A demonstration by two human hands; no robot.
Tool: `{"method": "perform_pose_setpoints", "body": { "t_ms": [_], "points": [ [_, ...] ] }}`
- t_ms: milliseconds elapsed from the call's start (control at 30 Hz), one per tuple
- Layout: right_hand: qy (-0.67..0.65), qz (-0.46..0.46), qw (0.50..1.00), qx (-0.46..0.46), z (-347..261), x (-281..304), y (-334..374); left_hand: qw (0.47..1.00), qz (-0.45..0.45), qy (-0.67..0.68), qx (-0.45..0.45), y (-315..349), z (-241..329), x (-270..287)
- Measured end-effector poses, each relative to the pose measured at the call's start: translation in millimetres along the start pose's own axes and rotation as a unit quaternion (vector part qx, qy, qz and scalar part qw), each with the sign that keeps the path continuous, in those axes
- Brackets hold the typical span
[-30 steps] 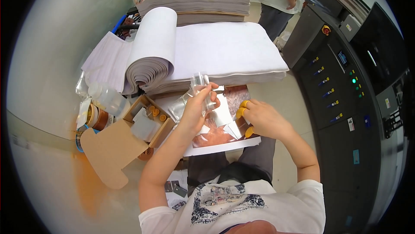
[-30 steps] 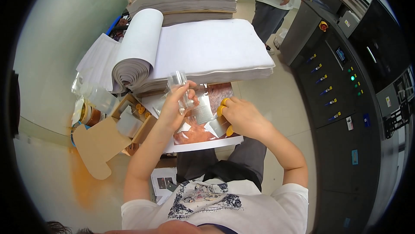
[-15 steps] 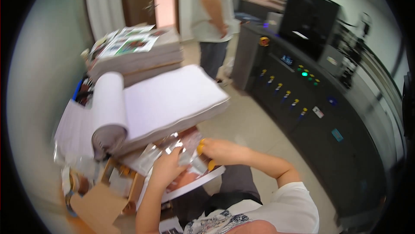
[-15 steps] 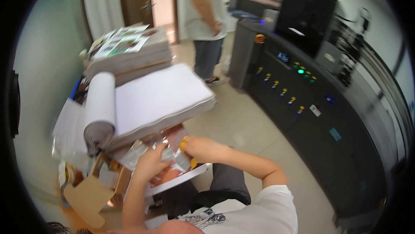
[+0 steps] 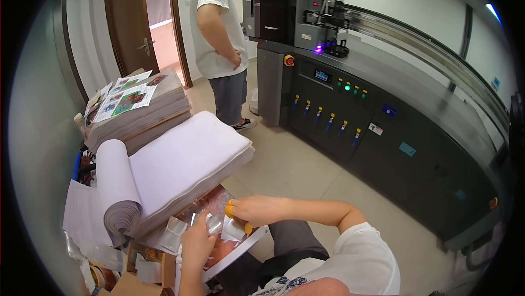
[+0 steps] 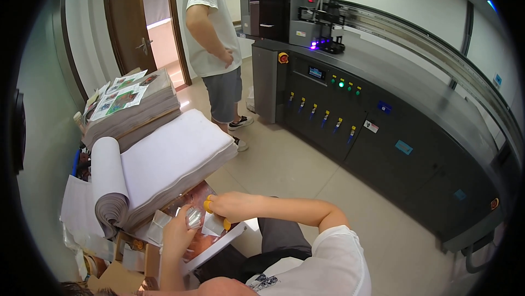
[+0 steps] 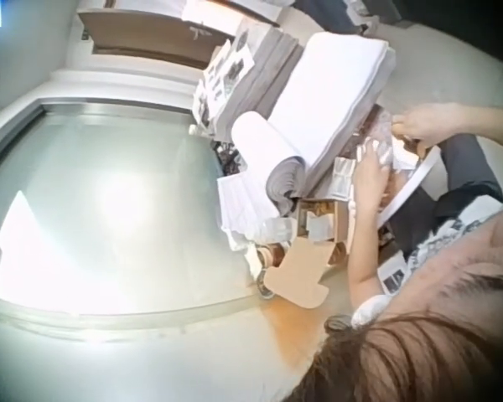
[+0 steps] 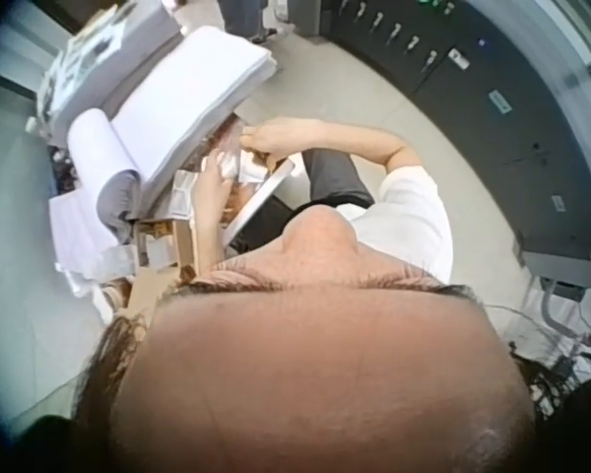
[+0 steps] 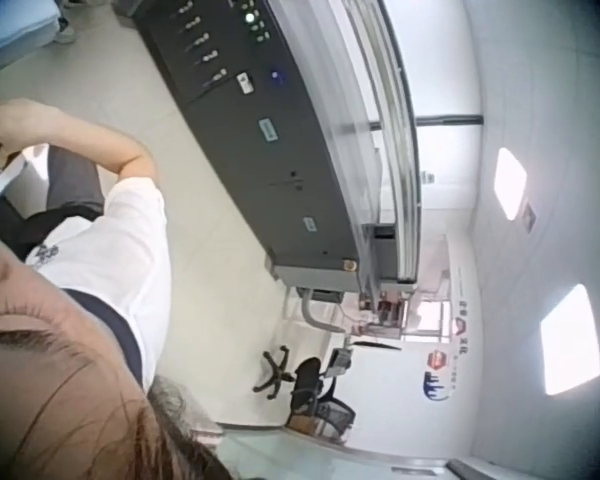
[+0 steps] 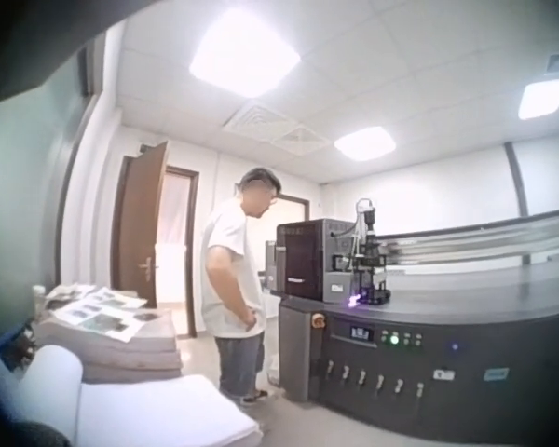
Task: Organizing and sorting small cards and placing them into a protective sleeve or box.
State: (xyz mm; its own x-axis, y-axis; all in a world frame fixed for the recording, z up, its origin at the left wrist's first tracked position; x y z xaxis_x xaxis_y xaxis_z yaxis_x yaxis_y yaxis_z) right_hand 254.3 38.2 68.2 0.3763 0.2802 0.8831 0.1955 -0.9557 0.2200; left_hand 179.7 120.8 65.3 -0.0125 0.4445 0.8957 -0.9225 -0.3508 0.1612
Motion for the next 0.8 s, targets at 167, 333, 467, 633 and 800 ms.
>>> {"method": "perform_pose_setpoints", "body": {
  "t_ms": [167, 333, 467, 633, 800],
  "points": [
    [-0.047, -0.036, 0.998, -0.016, 4.1, -9.9, 6.0, 0.970, -0.066, 0.230, -0.047, -5.5, -6.0, -21.4],
    [-0.090, 0.005, 0.996, 0.000, -2.3, 1.0, 12.2, 0.968, -0.051, 0.240, -0.051, 2.7, 9.7, -14.6],
    [-0.061, 0.039, 0.996, 0.044, 6.5, -5.3, 1.1, 0.972, -0.023, 0.230, -0.049, -1.8, 6.3, -14.1],
    [-0.020, -0.040, 0.999, -0.007, 5.8, -9.9, -12.5, 0.984, -0.013, 0.176, -0.029, -6.7, -5.8, -14.5],
    [-0.010, -0.019, 1.000, -0.014, 5.8, -6.0, -7.7, 0.984, 0.027, 0.169, -0.057, -7.3, -2.0, -10.8]
  ]
}}
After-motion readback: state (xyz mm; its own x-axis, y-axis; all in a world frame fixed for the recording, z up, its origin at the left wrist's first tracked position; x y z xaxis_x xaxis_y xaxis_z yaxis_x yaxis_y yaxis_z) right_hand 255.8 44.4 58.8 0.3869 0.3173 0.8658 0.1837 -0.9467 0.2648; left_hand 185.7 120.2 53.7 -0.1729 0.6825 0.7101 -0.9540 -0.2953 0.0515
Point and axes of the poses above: each hand's wrist, its own y-axis away from the middle knuckle, its own x-axis out of the back of the hand, z = x × y, the point moved 10 cm from there along -y, towards the middle knuckle, and after that the axes turned 15 degrees about -z, right-handed, at the moved point
